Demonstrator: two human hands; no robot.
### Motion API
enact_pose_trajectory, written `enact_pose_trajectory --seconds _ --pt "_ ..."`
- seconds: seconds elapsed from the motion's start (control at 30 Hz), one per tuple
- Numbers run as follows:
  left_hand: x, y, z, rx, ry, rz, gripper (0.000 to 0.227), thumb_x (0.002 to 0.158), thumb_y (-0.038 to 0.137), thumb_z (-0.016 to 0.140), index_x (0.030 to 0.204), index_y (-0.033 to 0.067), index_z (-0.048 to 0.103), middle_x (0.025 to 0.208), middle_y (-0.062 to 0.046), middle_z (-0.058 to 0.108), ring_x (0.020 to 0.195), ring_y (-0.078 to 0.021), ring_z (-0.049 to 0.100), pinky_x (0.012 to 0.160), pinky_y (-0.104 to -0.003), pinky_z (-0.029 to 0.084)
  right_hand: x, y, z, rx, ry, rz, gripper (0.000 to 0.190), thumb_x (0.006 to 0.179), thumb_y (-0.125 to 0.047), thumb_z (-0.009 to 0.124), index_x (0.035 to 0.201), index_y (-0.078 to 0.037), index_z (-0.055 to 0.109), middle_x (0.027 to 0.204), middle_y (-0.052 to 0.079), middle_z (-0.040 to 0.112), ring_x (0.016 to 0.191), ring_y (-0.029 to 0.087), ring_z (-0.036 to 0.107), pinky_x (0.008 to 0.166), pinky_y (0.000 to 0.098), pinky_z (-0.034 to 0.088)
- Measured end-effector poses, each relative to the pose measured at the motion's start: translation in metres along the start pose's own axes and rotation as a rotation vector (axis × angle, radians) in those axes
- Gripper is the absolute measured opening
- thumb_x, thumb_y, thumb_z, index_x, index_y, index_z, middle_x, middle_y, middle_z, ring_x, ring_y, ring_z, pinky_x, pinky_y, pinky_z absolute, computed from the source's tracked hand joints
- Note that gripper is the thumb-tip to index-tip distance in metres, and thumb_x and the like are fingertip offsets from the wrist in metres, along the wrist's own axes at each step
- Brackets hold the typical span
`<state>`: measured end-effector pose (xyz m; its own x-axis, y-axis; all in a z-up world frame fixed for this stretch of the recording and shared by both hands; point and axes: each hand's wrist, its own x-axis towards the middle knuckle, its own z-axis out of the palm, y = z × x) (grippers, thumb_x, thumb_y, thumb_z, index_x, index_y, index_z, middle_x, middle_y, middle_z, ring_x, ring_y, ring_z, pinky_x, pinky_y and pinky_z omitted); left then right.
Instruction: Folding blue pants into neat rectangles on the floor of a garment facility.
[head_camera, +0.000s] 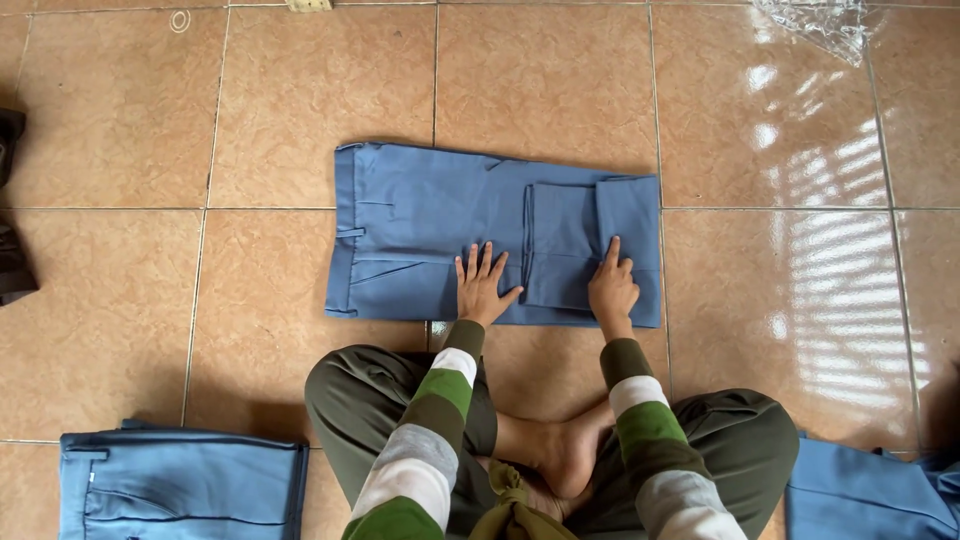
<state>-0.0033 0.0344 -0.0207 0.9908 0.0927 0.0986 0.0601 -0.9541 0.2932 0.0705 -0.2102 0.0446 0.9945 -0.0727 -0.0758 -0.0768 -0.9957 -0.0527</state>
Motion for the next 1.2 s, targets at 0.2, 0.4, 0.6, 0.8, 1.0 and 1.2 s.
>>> enact_pose_trajectory --seconds 0.2,0.4,0.6,0.8,1.0,1.2 --pt "0.004 -0.025 -0.015 0.029 0.032 -0.07 0.092 0.082 0.074 0.06 0.155 0.0227 0.041 0.167 -0.016 0.026 0.157 -0.0311 0.014 0.122 -0.065 -0.002 0.014 0.072 -0.005 -0.047 -0.006 0.104 0.057 0.107 -0.026 0.045 0.162 -0.024 0.033 0.106 0.01 0.055 0.087 0.034 0.072 0.066 0.0456 0.053" --pt "0.007 -0.044 -0.029 0.098 0.035 -0.129 0.096 0.081 0.086 0.048 0.156 0.0267 0.042 0.166 -0.016 0.029 0.157 -0.0341 0.013 0.119 -0.069 -0.004 0.027 0.133 -0.013 -0.042 -0.059 0.212 0.054 0.111 -0.029 0.038 0.165 -0.028 0.027 0.111 0.013 0.051 0.101 0.041 0.067 0.078 0.0502 0.049" --pt "-0.001 -0.009 -0.022 0.082 -0.016 -0.13 0.086 0.09 0.079 0.041 0.16 0.0289 0.033 0.167 -0.013 0.027 0.158 -0.0312 0.009 0.119 -0.068 -0.006 0.041 0.169 -0.009 -0.065 -0.114 0.305 0.055 0.113 -0.027 0.034 0.166 -0.031 0.019 0.113 0.014 0.048 0.102 0.041 0.064 0.077 0.0511 0.048" --pt "0.002 -0.004 -0.03 0.029 -0.03 -0.132 0.083 0.092 0.075 0.039 0.161 0.0281 0.03 0.168 -0.013 0.023 0.158 -0.0311 0.009 0.12 -0.068 -0.006 0.054 0.179 -0.013 0.22 -0.136 0.217 0.057 0.112 -0.025 0.042 0.166 -0.022 0.027 0.116 0.026 0.054 0.105 0.049 0.064 0.081 0.0545 0.051" --pt "0.003 -0.007 -0.026 -0.06 -0.102 -0.172 0.085 0.092 0.078 0.036 0.162 0.0308 0.027 0.171 -0.01 0.018 0.159 -0.0278 0.003 0.12 -0.065 -0.011 0.058 0.105 -0.035 0.576 -0.019 0.082 0.056 0.108 -0.028 0.053 0.159 -0.007 0.039 0.115 0.034 0.066 0.107 0.051 0.065 0.08 0.059 0.052" --pt "0.014 -0.015 -0.056 -0.396 -0.294 -0.298 0.073 0.098 0.08 0.025 0.158 0.0402 0.034 0.171 -0.004 0.014 0.159 -0.0225 0.003 0.122 -0.06 -0.013 0.032 -0.027 -0.034 0.731 -0.165 -0.024 0.059 0.099 -0.03 0.061 0.151 -0.005 0.048 0.112 0.032 0.069 0.109 0.047 0.066 0.088 0.0586 0.052"
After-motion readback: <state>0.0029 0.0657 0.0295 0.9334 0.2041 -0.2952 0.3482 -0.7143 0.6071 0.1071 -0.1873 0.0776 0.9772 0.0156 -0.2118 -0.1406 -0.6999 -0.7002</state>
